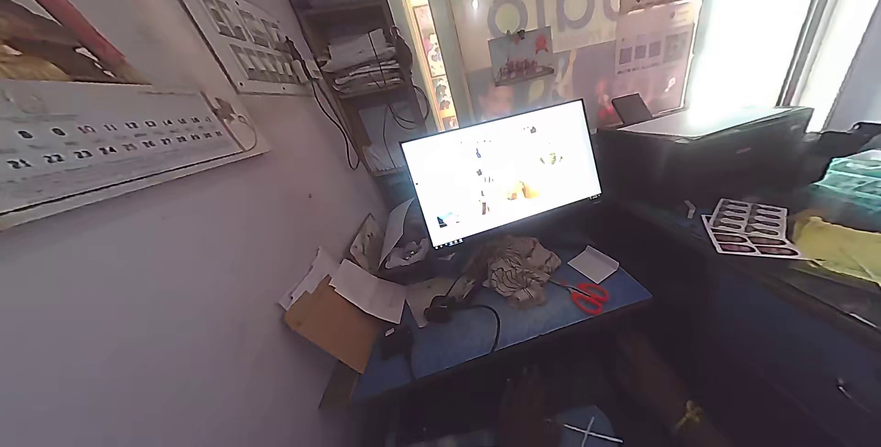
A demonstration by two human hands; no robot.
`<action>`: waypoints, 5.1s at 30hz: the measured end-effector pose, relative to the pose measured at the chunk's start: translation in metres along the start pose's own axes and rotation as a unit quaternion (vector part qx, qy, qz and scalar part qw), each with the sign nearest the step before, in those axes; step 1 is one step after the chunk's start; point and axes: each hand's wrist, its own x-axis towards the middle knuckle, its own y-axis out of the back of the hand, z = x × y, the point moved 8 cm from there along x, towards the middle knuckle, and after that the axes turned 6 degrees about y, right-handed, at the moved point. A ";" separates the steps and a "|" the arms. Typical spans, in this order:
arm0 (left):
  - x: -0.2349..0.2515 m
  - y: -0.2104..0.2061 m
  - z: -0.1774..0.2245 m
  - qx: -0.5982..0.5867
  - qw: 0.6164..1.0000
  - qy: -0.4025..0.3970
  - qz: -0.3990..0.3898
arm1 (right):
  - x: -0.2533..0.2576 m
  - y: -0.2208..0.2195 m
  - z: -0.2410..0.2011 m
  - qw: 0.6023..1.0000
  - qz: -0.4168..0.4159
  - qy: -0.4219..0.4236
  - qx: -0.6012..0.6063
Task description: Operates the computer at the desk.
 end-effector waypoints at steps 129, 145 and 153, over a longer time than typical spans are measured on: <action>0.002 -0.007 -0.009 -0.012 0.999 0.023 -0.033 | 0.006 -0.005 0.003 0.999 0.009 0.029 -0.019; 0.003 -0.007 -0.010 -0.008 0.999 0.022 -0.039 | 0.005 -0.003 0.000 0.999 0.019 0.037 -0.023; 0.002 -0.005 -0.008 -0.014 0.999 0.026 -0.035 | 0.005 -0.005 0.002 0.999 0.014 0.032 -0.022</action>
